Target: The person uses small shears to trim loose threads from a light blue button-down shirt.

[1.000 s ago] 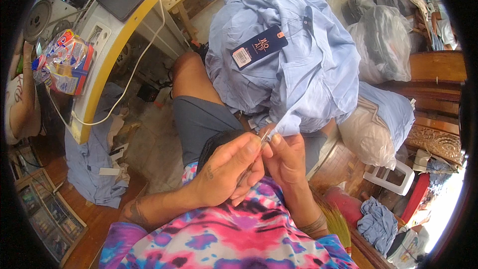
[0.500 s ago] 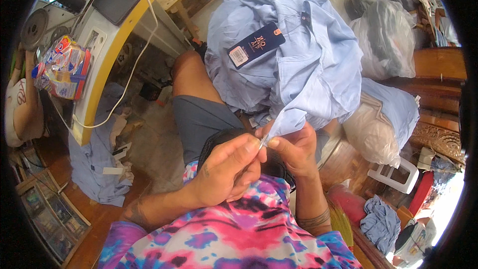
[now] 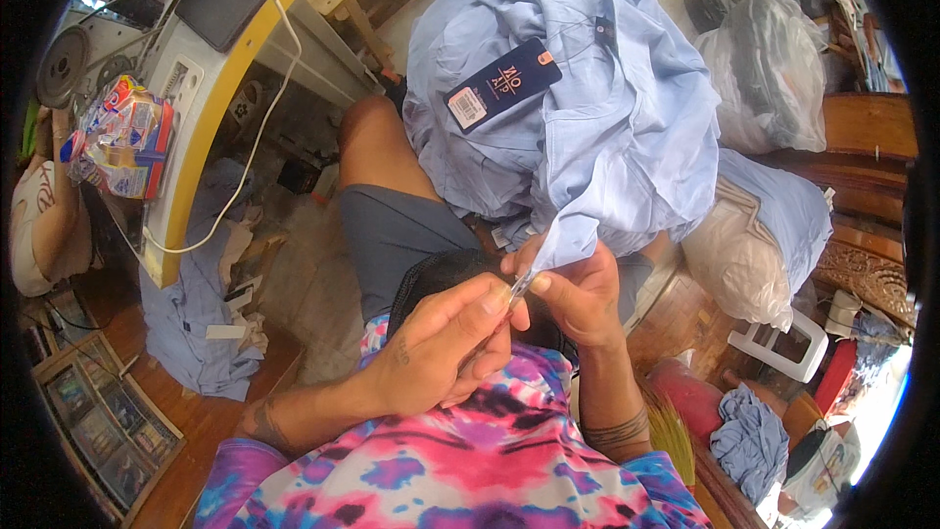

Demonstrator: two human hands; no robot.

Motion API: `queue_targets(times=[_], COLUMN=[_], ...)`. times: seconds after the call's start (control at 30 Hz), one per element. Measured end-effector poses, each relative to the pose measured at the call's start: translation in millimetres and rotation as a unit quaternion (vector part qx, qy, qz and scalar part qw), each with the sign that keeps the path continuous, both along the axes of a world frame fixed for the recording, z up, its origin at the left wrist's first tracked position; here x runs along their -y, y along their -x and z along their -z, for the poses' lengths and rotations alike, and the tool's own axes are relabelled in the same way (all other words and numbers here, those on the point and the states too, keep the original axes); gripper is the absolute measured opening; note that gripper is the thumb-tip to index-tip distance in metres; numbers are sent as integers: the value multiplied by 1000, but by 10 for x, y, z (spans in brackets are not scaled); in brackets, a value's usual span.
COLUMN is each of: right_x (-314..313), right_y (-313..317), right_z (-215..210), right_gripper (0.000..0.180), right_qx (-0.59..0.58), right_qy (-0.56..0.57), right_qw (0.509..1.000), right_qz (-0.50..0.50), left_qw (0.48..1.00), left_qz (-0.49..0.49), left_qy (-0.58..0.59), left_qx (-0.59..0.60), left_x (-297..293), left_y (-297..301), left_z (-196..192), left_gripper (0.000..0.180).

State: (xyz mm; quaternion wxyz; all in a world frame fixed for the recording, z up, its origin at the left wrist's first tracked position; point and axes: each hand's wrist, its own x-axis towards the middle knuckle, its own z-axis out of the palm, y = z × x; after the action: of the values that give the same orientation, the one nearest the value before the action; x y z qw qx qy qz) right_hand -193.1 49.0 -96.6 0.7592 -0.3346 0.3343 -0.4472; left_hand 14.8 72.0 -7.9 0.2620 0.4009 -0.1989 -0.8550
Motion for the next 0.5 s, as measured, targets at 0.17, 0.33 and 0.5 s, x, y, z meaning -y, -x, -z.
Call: queue_targets(times=[0.17, 0.33, 0.5], right_x=[1, 5, 4], right_y=[19, -39, -38], right_z=[-14, -87, -100], right_gripper=[31, 24, 27], right_qx=[-2, -32, -38], right_qy=[-1, -13, -14], right_qw=[1000, 999, 999], right_qz=[-5, 22, 20], left_qw=[1000, 1000, 1000], left_qz=[-4, -6, -3], left_qy=[5, 11, 6], left_qx=[-5, 6, 2], left_x=[11, -11, 1], left_y=[-5, -11, -17], left_z=[-21, 19, 34], left_gripper=[48, 50, 52])
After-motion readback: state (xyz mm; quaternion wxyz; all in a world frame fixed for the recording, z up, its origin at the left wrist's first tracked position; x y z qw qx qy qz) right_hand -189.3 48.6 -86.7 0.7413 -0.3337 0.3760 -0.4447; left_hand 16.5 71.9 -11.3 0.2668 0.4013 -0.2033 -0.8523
